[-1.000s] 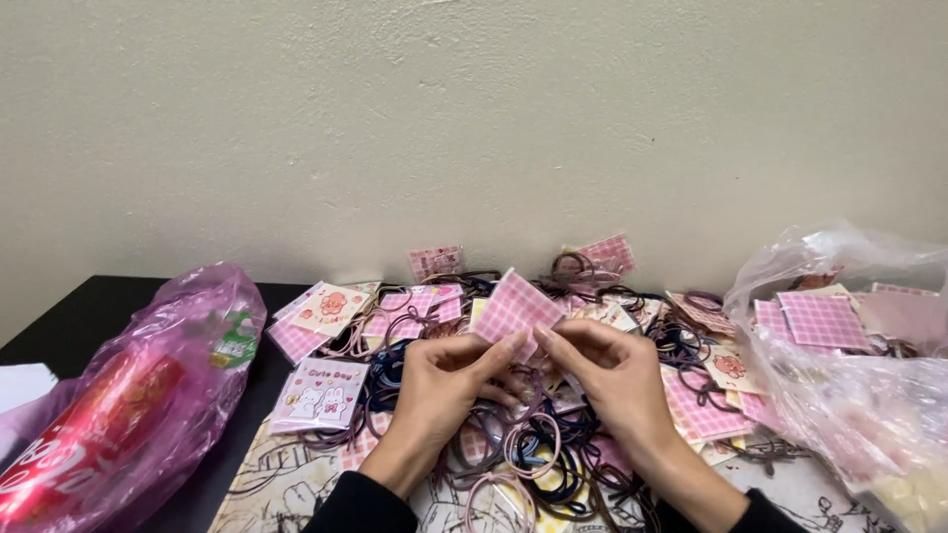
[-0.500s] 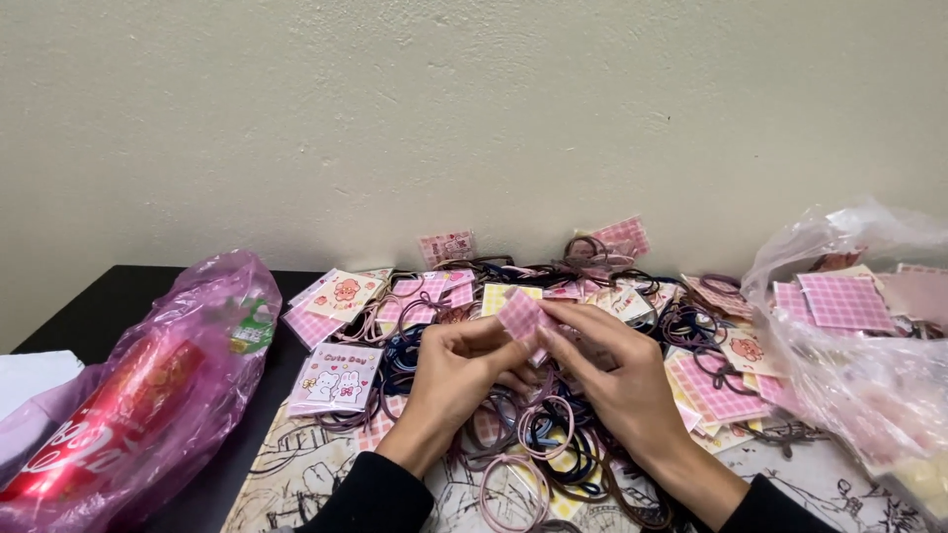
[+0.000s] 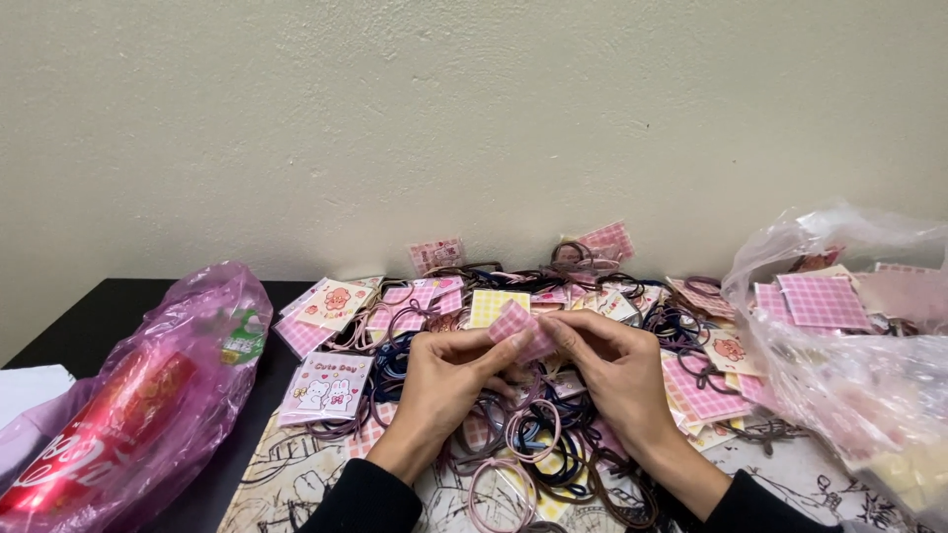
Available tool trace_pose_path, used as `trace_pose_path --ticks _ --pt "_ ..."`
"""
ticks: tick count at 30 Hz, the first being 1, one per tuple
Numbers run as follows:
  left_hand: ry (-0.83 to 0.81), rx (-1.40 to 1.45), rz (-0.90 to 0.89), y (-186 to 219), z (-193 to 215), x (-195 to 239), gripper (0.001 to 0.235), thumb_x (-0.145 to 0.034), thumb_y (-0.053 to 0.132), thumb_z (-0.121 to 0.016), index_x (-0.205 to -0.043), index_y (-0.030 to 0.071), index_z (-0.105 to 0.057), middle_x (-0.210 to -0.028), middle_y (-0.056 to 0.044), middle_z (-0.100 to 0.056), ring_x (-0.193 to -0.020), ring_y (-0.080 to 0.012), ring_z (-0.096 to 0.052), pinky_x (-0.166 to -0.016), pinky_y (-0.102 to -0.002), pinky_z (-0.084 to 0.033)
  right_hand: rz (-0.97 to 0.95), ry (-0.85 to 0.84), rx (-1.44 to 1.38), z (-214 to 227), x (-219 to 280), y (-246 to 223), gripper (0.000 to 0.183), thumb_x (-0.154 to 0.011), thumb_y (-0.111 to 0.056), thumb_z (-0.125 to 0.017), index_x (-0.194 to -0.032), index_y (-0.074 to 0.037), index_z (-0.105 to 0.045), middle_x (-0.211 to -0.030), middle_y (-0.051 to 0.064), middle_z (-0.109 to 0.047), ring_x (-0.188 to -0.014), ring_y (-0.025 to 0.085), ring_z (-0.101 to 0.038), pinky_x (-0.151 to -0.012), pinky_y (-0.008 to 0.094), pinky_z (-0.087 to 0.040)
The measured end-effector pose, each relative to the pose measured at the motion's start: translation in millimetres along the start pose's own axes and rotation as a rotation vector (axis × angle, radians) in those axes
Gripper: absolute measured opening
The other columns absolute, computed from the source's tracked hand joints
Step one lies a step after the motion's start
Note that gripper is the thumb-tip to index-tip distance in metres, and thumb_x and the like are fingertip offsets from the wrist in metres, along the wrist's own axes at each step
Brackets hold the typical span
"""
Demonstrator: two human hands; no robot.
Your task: The person repeatedly picks up small patterned paper cards and hair ties from a table, wraps each hair tie around a card, and places the assembled unit aside. The process is repeated for multiple items throughout the clip.
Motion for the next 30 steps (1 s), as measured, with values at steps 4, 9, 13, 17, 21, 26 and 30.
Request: trace_pose_path --ticks 4,9,13,17,21,26,30 --pt "0.015 -0.014 0.031 -0.6 0.0 0.1 0.027 -0.094 0.014 -0.089 -0.112 -0.006 -0.095 -0.081 -0.026 -0.088 -0.06 -0.0251 -0.079 -0.059 -0.031 -0.07 0.007 -0.012 0.021 -0.4 -0.5 -4.6 0.026 -0.095 -0.01 -0.085 -0.12 -0.006 -0.091 -0.114 0.013 -0.095 -0.104 0.02 -0.089 -0.092 0.027 -0.073" --pt "0.008 -0.039 0.038 0.1 0.6 1.9 0.026 -0.096 0.012 -0.088 -0.112 -0.007 -0.095 -0.075 -0.027 -0.087 -0.055 -0.0269 -0.08 -0.055 -0.031 -0.068 -0.064 -0.012 0.122 1.0 1.0 -2.1 0.031 -0.096 -0.014 -0.083 -0.125 -0.009 -0.09 -0.122 0.011 -0.095 -0.111 0.021 -0.09 -0.096 0.029 -0.074" --pt "0.022 -0.029 0.056 6.4 -1.1 4.6 0.023 -0.096 0.009 -0.089 -0.109 -0.01 -0.095 -0.076 -0.026 -0.087 -0.055 -0.0261 -0.078 -0.054 -0.031 -0.068 -0.08 -0.027 0.205 1.1 0.7 -1.6 0.032 -0.096 -0.014 -0.083 -0.127 -0.011 -0.09 -0.123 0.01 -0.095 -0.111 0.021 -0.09 -0.097 0.029 -0.074" --pt "0.022 -0.057 0.099 11.3 -1.3 7.6 0.02 -0.097 0.007 -0.09 -0.103 -0.011 -0.095 -0.078 -0.026 -0.088 -0.055 -0.0253 -0.077 -0.056 -0.031 -0.068 -0.112 0.021 0.233 -0.9 -0.1 -6.5 0.025 -0.096 -0.018 -0.084 -0.118 -0.011 -0.094 -0.113 0.007 -0.097 -0.103 0.017 -0.089 -0.092 0.029 -0.073" --pt "0.03 -0.031 0.119 4.4 -1.8 5.2 0.02 -0.094 0.007 -0.093 -0.099 -0.013 -0.095 -0.074 -0.025 -0.086 -0.054 -0.0237 -0.074 -0.056 -0.03 -0.065 -0.172 0.07 0.25 1.2 -0.1 0.0 0.028 -0.094 -0.018 -0.085 -0.12 -0.011 -0.094 -0.119 0.008 -0.096 -0.109 0.02 -0.09 -0.096 0.032 -0.074" --pt "0.008 -0.028 0.104 1.8 -2.1 4.1 0.018 -0.094 0.007 -0.093 -0.099 -0.011 -0.095 -0.074 -0.023 -0.086 -0.054 -0.0209 -0.074 -0.056 -0.029 -0.065 -0.118 0.118 0.24 1.1 1.0 -0.7 0.029 -0.093 -0.014 -0.086 -0.12 -0.01 -0.093 -0.121 0.011 -0.095 -0.112 0.021 -0.089 -0.097 0.033 -0.075" --pt "0.014 -0.026 0.099 -1.0 -2.3 2.6 0.016 -0.094 0.006 -0.094 -0.096 -0.01 -0.095 -0.071 -0.022 -0.084 -0.053 -0.0208 -0.073 -0.055 -0.03 -0.065 -0.09 0.143 0.24 2.7 1.4 -2.0 0.028 -0.093 -0.015 -0.086 -0.12 -0.009 -0.092 -0.119 0.013 -0.095 -0.111 0.023 -0.089 -0.098 0.034 -0.075"
Point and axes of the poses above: each hand's wrist, its own x-axis away from the middle knuckle, its own z-axis out of the back of the hand, y = z × x, the point moved 3 cm from there along -x, towards the middle knuckle
